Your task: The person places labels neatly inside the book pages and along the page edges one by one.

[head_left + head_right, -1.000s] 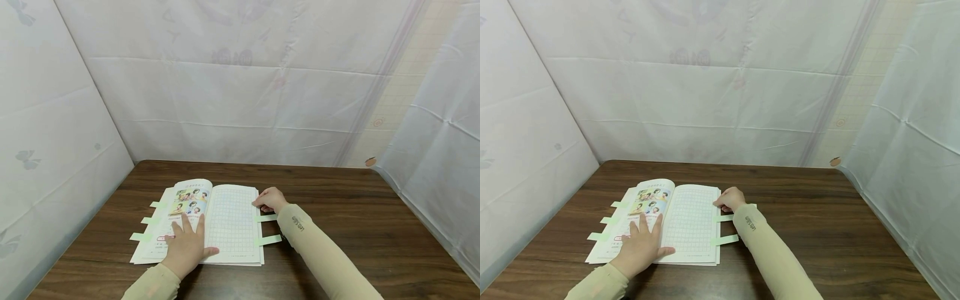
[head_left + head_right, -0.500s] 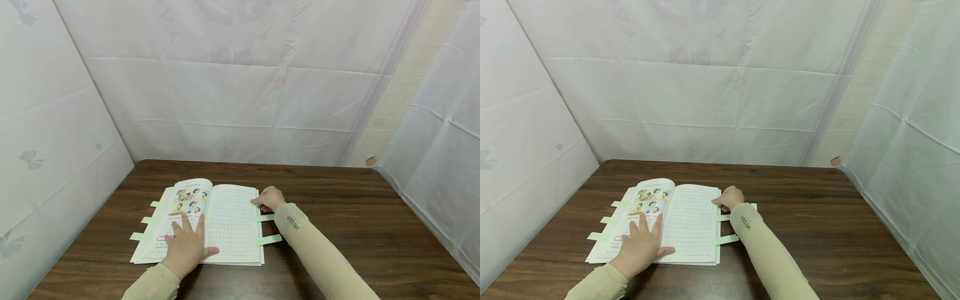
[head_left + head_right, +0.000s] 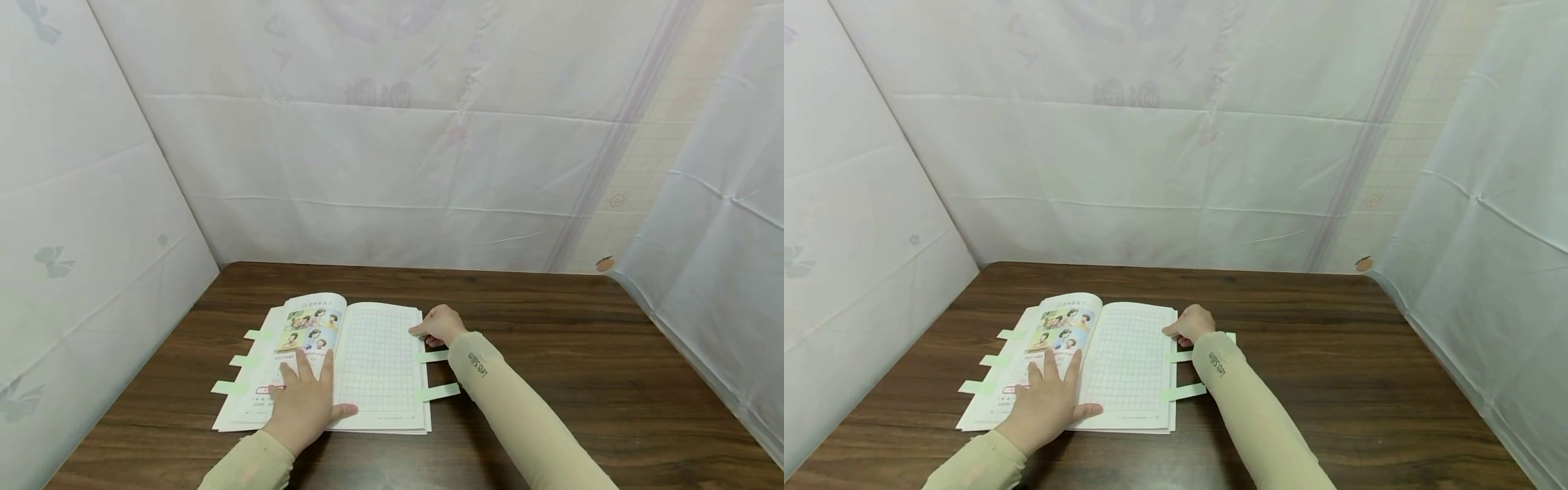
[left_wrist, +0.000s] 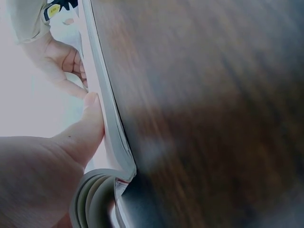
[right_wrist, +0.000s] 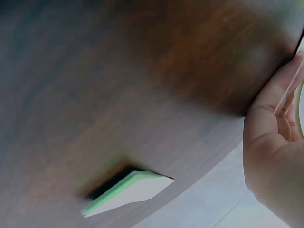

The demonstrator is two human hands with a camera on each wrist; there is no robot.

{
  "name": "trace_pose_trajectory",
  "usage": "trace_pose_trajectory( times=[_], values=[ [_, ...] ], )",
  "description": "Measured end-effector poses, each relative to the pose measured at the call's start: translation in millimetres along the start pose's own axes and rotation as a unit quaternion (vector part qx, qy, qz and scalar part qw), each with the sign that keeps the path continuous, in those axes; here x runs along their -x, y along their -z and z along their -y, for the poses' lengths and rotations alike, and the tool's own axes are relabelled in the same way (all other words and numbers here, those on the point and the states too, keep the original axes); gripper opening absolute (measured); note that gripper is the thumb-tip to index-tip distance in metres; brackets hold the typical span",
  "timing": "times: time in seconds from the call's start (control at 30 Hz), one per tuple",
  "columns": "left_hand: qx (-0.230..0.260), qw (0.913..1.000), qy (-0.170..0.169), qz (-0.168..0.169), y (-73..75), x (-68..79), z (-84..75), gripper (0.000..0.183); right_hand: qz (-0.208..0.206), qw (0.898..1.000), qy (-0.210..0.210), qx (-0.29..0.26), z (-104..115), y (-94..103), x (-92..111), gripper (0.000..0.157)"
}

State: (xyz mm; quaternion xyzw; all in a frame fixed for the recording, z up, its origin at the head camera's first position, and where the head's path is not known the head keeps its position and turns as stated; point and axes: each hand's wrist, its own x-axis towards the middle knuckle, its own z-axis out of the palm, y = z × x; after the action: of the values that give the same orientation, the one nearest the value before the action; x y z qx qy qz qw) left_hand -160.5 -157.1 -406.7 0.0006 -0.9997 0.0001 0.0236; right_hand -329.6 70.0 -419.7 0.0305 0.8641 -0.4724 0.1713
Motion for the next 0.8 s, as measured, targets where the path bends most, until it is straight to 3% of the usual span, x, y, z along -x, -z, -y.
trace_pose_trajectory(
  times=[0.5, 0.8],
  values=[
    [-0.012, 0.9998, -0.006, -0.016, -1.7, -2.7, 0.9, 0.102, 0.027, 1.000, 0.009, 0.011, 1.8, 3.5, 3.2, 0.018],
    [0.015, 0.9996, -0.004, 0.022, -0.3, -9.4, 10.3, 0.103, 0.048, 0.998, 0.032, -0.004, -4.7, 7.9, -0.4, 0.026]
  ],
)
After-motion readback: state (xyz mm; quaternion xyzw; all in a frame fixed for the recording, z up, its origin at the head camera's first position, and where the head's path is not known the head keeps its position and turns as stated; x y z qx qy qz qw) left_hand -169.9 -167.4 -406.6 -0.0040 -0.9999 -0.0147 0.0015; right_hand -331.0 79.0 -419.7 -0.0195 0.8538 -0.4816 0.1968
